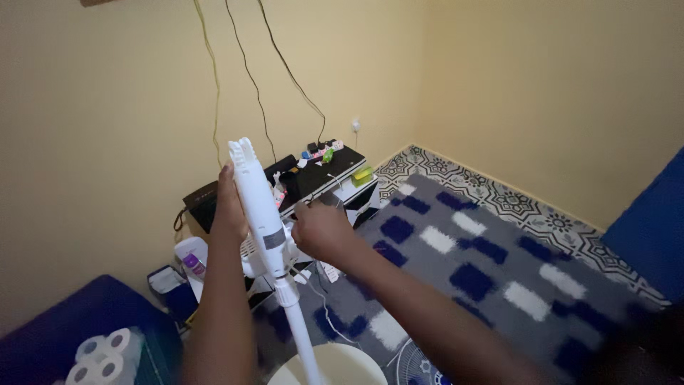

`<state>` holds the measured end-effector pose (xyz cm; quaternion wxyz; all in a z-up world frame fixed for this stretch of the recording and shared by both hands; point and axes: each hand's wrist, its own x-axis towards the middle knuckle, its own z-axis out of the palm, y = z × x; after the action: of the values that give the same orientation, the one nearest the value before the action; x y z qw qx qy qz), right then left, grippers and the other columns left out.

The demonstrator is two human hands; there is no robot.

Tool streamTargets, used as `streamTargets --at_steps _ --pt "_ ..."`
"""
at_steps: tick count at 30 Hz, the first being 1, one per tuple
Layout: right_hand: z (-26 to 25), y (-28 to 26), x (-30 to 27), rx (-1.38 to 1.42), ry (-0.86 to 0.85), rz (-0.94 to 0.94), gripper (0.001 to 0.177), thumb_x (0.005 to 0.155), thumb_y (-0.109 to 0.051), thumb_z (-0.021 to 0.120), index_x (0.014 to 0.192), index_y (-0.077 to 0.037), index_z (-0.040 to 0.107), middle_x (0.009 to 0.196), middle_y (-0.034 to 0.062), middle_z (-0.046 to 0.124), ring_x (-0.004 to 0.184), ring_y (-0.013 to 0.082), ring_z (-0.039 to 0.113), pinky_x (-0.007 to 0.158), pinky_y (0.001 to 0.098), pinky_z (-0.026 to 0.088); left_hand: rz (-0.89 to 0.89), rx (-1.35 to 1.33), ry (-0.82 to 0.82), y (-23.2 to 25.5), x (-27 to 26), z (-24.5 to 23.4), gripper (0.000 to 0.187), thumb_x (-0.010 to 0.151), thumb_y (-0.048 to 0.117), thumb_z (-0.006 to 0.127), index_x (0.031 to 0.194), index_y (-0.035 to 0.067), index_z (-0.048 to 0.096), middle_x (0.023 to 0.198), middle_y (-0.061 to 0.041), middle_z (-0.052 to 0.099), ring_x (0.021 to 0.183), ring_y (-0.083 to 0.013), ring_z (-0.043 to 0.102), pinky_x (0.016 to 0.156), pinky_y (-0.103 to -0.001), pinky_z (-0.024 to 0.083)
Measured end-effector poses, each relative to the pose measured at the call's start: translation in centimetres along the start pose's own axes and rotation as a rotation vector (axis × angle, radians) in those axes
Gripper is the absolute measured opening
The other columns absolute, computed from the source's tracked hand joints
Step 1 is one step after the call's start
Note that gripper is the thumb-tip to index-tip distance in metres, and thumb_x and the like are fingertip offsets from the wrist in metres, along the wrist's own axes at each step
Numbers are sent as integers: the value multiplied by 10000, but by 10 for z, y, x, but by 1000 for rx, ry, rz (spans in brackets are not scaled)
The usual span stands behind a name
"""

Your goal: The person uses a screwdriver to remove screws from the housing of a white standing fan. They detach the outer casing to expose the internal wiring and components, then reattach the casing and tighten the screws.

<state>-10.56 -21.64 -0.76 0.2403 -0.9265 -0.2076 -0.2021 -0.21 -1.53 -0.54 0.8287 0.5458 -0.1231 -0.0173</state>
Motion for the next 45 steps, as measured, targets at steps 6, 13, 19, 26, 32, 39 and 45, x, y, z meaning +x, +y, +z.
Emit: streamTargets --at_steps 6,13,19,26,32,39,45 --pt "0 0 -5 5 68 -95 233 790 -123 574 977 -45 690 866 213 726 765 420 709 679 551 553 22 59 67 0 -2 4 613 959 672 428 1114 109 618 845 -94 659 726 -216 660 655 -393 564" --pt "-4 -7 -2 -104 -218 108 192 989 -223 585 1004 -49 663 888 205 732 854 406 721 800 544 552 7 32 50 -5 2 -2 575 975 647 435 1107 114 603 833 -92 644 707 -216 644 642 -395 563" --pt "6 -4 -7 -7 325 -202 269 699 -129 627 943 -33 683 829 231 718 746 423 715 607 532 561 -57 43 113 -3 -3 -1 573 960 653 436 1101 125 607 828 -82 648 697 -214 644 633 -393 561" --pt "12 -3 -5 -37 -44 4 204 865 -162 601 1015 -48 678 873 205 726 802 403 718 742 535 571 -66 38 127 -5 -1 -8 544 958 643 485 1093 131 610 842 -76 643 713 -216 639 653 -403 557" --pt "2 -7 -1 -11 -83 97 233 877 -215 617 1004 -28 675 852 224 711 806 423 701 734 560 545 -59 75 183 -4 -1 -1 551 930 630 487 1127 136 630 865 -74 666 747 -207 665 676 -389 573" --pt "7 1 -11 95 132 -81 179 775 -117 577 889 -24 679 834 217 716 796 427 700 704 548 545 -43 74 98 -4 -4 2 581 953 650 485 1115 107 615 853 -90 639 728 -209 635 654 -387 551" --pt "8 6 -8 31 -127 98 184 914 -207 618 915 -30 666 825 225 707 812 419 704 771 542 555 -20 106 101 0 -6 10 559 939 645 471 1101 128 609 830 -75 627 704 -200 624 630 -385 549"
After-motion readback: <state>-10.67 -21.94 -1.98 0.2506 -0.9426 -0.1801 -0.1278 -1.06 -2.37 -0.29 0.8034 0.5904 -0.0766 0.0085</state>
